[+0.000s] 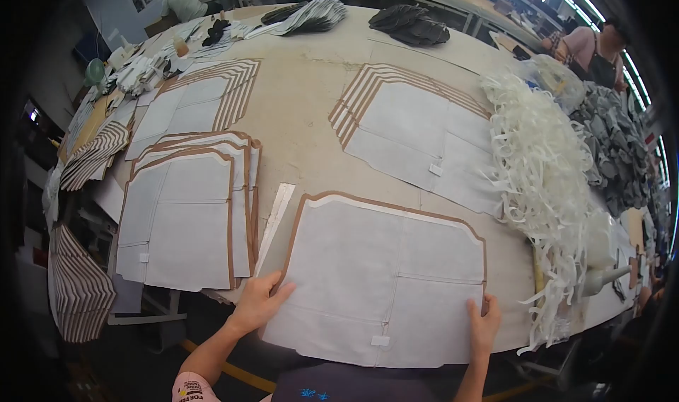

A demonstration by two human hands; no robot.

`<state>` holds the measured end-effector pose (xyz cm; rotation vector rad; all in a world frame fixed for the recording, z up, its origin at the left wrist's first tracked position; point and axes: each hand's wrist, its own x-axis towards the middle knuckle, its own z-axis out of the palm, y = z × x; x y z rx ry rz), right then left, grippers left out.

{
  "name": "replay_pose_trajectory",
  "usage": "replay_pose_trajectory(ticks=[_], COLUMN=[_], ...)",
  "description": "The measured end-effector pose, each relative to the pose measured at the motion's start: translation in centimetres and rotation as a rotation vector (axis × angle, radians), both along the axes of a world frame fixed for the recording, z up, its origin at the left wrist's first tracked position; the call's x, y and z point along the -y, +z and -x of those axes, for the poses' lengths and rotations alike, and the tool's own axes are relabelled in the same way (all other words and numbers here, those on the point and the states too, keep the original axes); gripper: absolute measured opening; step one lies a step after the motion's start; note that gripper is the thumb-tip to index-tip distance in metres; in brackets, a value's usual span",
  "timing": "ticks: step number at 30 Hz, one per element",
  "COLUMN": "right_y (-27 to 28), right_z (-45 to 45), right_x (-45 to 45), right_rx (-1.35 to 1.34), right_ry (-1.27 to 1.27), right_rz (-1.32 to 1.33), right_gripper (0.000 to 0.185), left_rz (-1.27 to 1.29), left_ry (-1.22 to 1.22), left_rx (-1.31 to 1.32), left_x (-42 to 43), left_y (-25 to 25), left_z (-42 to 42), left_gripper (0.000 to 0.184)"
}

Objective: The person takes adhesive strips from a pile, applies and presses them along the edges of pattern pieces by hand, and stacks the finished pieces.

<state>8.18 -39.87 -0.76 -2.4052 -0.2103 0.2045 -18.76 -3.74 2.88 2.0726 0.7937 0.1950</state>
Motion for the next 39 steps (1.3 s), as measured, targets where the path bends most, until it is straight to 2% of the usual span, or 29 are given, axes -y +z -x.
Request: replay_pose_trajectory(ticks=[2,5,9,10,11,15,17,19,20,21,23,25,28,31,35,36,39], right_y=[-0.1,2.2,2.3,3.8,3.7,3.0,2.6,2.8,2.8,1.4,-0.9,-2.1,-2.1,-3.2,-3.4,-3.2,-3.2], right_z=[0.2,1.7,3.6,5.3,5.8,10.7,12.4,12.8,11.8,10.4,6.4,0.6,-7.1,-12.7,-13.7,-13.5,-13.7], right_x=[-0.9,-6.8,-18.3,-22.0,-24.8,-36.3,-38.7,-37.7,-36.6,-35.4,-32.4,-28.9,-25.0,-23.3,-24.1,-24.3,-24.6], right_rx=[-0.117,-0.267,-0.407,-0.494,-0.535,-0.775,-0.85,-0.774,-0.671,-0.436,0.031,0.478,0.835,0.896,1.187,1.261,1.187], right_ry=[0.123,0.198,0.487,0.531,0.621,0.804,0.882,0.921,0.975,0.972,0.91,0.841,0.727,0.789,0.919,0.935,0.97], right_rz=[-0.235,-0.442,-0.608,-0.69,-0.635,-0.784,-0.752,-0.764,-0.672,-0.652,-0.551,-0.354,-0.128,0.158,0.456,0.497,0.472], right_gripper=[0.017,0.014,0.019,0.02,0.023,0.03,0.032,0.024,0.021,0.02,0.016,0.014,0.02,0.024,0.02,0.018,0.017], left_rz=[-0.005,0.005,-0.05,-0.076,-0.143,-0.175,-0.508,-0.853,-0.855,-0.851,-0.881,-0.756,-0.675,-0.594,-0.507,-0.504,-0.604], left_ry=[0.05,0.209,0.501,0.485,0.447,0.537,0.68,0.746,0.716,0.686,0.63,0.545,0.354,0.062,-0.347,-0.419,-0.487], left_rx=[0.043,0.116,0.222,0.227,0.232,0.056,-0.128,-0.363,-0.284,-0.206,-0.203,-0.089,0.013,0.165,0.216,0.255,0.339], left_x=[-0.6,-3.4,-10.3,-13.1,-16.4,-27.7,-29.0,-29.5,-30.1,-30.8,-27.6,-25.7,-22.6,-17.6,-10.3,-8.7,-4.7], left_y=[1.1,3.9,9.6,10.3,10.6,12.4,11.7,10.6,9.1,7.8,7.5,6.1,3.7,1.9,-1.6,-2.5,-4.6], left_z=[1.1,4.8,11.7,14.4,17.5,27.9,28.6,28.8,28.9,29.0,24.1,19.5,10.4,-0.5,-13.2,-15.7,-21.4], left_gripper=[0.038,0.031,0.018,0.017,0.017,0.022,0.029,0.037,0.038,0.039,0.032,0.028,0.022,0.019,0.021,0.021,0.025])
